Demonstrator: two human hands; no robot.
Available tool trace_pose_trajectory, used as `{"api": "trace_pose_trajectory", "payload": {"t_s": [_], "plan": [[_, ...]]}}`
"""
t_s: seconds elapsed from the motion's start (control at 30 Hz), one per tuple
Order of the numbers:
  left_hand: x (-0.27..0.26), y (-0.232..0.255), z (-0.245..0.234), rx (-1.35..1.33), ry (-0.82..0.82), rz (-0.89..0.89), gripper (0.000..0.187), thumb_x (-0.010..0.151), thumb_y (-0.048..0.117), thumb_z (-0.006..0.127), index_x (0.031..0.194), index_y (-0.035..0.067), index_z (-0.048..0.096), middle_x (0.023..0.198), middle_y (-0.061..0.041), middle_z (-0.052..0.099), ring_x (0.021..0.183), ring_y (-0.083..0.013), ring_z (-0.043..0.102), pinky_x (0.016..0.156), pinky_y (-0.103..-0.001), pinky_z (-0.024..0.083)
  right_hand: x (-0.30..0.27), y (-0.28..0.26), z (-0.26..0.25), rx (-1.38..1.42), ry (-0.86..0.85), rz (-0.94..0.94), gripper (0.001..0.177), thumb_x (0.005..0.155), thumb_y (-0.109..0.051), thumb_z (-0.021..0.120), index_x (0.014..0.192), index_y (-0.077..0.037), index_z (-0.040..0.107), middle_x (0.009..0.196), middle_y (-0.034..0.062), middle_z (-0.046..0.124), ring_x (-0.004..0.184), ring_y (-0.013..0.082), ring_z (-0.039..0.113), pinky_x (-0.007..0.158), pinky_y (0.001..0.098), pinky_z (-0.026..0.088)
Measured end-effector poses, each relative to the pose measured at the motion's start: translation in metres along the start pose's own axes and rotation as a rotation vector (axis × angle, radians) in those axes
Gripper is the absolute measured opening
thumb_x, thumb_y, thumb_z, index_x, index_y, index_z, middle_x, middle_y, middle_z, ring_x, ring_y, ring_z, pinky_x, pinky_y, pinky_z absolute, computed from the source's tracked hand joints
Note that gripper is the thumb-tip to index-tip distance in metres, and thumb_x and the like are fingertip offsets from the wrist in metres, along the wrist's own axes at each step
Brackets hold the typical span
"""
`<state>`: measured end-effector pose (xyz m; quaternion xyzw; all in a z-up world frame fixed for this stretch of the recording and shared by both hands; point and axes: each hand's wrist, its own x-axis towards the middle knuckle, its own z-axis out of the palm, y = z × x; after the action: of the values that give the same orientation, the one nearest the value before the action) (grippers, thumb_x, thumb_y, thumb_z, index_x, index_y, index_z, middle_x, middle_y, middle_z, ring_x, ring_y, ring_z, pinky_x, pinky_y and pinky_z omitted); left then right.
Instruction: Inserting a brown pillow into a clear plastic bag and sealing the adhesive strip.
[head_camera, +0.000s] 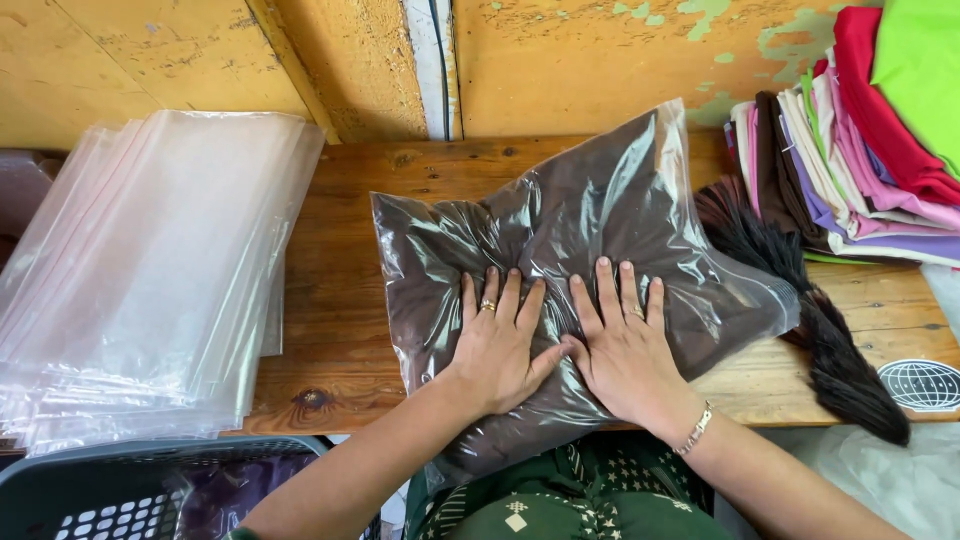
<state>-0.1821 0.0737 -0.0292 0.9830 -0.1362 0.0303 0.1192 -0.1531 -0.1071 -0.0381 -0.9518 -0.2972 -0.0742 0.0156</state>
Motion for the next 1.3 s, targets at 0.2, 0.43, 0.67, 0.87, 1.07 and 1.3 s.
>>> {"api": "trace_pose_trajectory", "payload": {"t_s": [0.2, 0.43, 0.67, 0.87, 1.07, 1.3], "plan": [[0.023, 0.001, 0.003, -0.018, -0.023, -0.001, 0.081, 0.087, 0.066, 0.023, 0.142, 0.006, 0.028, 0.140, -0.025, 0.033, 0.134, -0.0467, 0.025, 0.107, -0.066, 0.006, 0.018, 0.012, -0.004, 0.025, -0.051, 0.038, 0.070, 0.092, -0.054, 0.030, 0.148, -0.015, 0.018, 0.153, 0.0224, 0.011, 0.139, 0.0441, 0.011, 0.107, 0.0641, 0.007], [0.043, -0.018, 0.004, -0.062, -0.029, -0.017, 0.069, 0.085, 0.057, 0.043, 0.140, 0.015, 0.037, 0.134, -0.018, 0.042, 0.129, -0.0421, 0.037, 0.104, -0.065, 0.019, 0.035, 0.035, -0.007, 0.084, -0.076, 0.081, 0.077, 0.082, -0.066, 0.044, 0.146, -0.027, 0.027, 0.154, 0.0097, 0.016, 0.139, 0.0369, 0.021, 0.108, 0.0560, 0.019], [0.054, -0.066, -0.050, -0.018, 0.459, -0.033, 0.051, 0.080, 0.033, 0.068, 0.122, 0.006, 0.057, 0.133, -0.018, 0.036, 0.133, -0.0429, 0.020, 0.106, -0.063, 0.014, 0.010, 0.080, -0.032, 0.005, 0.272, 0.274, 0.081, 0.083, -0.055, 0.054, 0.141, 0.000, 0.042, 0.139, 0.0299, 0.034, 0.133, 0.0498, 0.028, 0.102, 0.0594, 0.024], [0.072, -0.084, -0.038, 0.086, 0.036, -0.277, 0.072, 0.077, 0.062, 0.055, 0.119, 0.004, 0.052, 0.111, -0.018, 0.062, 0.105, -0.0387, 0.059, 0.106, -0.065, 0.009, 0.007, 0.132, 0.039, -0.122, 0.184, 0.301, 0.041, 0.082, -0.057, 0.052, 0.103, -0.022, 0.061, 0.091, -0.0021, 0.059, 0.086, 0.0226, 0.063, 0.081, 0.0393, 0.040], [0.045, -0.048, -0.061, 0.072, 0.064, -0.315, 0.056, 0.088, 0.059, 0.053, 0.099, 0.004, 0.055, 0.091, -0.014, 0.063, 0.086, -0.0350, 0.059, 0.066, -0.047, 0.050, 0.042, 0.126, -0.051, -0.187, 0.547, 0.076, 0.006, 0.088, -0.021, 0.077, 0.087, -0.020, 0.071, 0.083, -0.0013, 0.060, 0.084, 0.0198, 0.050, 0.079, 0.0348, 0.036], [-0.012, 0.011, -0.048, 0.095, 0.452, -0.209, 0.042, 0.085, 0.038, 0.065, 0.099, 0.004, 0.045, 0.084, -0.011, 0.052, 0.070, -0.0282, 0.053, 0.055, -0.038, 0.045, 0.089, 0.122, -0.084, 0.143, 0.595, 0.045, 0.018, 0.092, -0.002, 0.072, 0.107, 0.005, 0.064, 0.104, 0.0175, 0.048, 0.095, 0.0301, 0.047, 0.082, 0.0397, 0.042]]}}
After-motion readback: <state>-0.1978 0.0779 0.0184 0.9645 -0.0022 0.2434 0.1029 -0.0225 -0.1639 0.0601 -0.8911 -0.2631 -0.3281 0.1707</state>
